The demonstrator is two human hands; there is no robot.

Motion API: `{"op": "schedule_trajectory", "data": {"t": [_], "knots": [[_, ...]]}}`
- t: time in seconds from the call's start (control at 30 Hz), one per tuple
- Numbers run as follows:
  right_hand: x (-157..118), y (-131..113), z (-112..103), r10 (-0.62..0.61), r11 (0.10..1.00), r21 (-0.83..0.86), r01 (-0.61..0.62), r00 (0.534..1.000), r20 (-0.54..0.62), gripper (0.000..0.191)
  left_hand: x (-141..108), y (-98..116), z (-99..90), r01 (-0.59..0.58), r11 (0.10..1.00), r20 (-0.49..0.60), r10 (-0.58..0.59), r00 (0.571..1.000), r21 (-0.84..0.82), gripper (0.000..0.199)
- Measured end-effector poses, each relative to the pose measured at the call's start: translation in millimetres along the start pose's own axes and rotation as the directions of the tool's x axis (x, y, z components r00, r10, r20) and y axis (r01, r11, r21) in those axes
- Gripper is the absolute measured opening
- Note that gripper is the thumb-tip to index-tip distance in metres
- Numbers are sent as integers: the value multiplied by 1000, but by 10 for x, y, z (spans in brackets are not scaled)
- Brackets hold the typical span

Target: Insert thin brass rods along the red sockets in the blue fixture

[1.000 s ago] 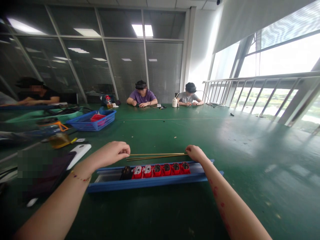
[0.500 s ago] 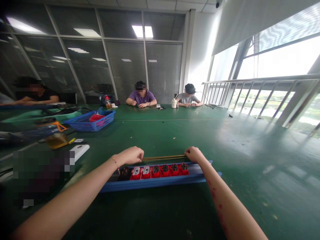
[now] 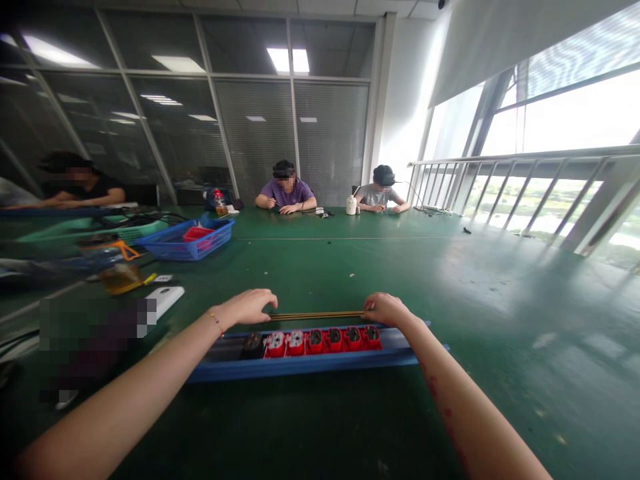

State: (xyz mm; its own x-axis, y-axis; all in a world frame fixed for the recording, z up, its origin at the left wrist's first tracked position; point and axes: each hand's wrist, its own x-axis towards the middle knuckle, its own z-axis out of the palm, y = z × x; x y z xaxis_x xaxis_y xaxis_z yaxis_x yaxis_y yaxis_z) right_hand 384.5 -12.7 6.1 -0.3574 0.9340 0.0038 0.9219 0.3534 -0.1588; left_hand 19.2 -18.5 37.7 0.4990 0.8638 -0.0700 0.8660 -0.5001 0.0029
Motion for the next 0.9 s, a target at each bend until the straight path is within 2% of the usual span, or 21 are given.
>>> {"op": "schedule_trajectory", "data": {"t": [0.07, 0.17, 0.47, 0.63, 0.73, 0.8, 0.9], "knots": [[23, -32, -35, -54, 998, -11, 55, 998, 44, 21, -34, -33, 13, -2, 1000, 39, 2, 999, 19, 30], [71, -76, -77, -92, 994, -43, 96, 991, 96, 24, -39, -32, 71, 12, 1000, 35, -13, 999, 28, 25], [244, -157, -70, -64, 991, -102, 81, 984, 164, 27, 58, 3, 154, 47, 999, 11, -48, 999, 10, 24], [185, -135, -78, -65, 998, -20, 67, 995, 73, 21, -9, -21, 110, 65, 995, -38, -68, 997, -81, 11], [79, -97, -143, -68, 995, 73, 69, 998, -13, 19, -101, -24, 49, 68, 983, -86, -84, 993, -170, 12], [-9, -75, -202, -68, 987, 142, 76, 996, -64, 26, -181, -4, -6, 67, 946, -136, -115, 984, -318, 15], [-170, -87, -296, -45, 937, 337, 87, 990, -131, 30, -320, 68, -101, 16, 820, -178, -143, 974, -572, 20]]}}
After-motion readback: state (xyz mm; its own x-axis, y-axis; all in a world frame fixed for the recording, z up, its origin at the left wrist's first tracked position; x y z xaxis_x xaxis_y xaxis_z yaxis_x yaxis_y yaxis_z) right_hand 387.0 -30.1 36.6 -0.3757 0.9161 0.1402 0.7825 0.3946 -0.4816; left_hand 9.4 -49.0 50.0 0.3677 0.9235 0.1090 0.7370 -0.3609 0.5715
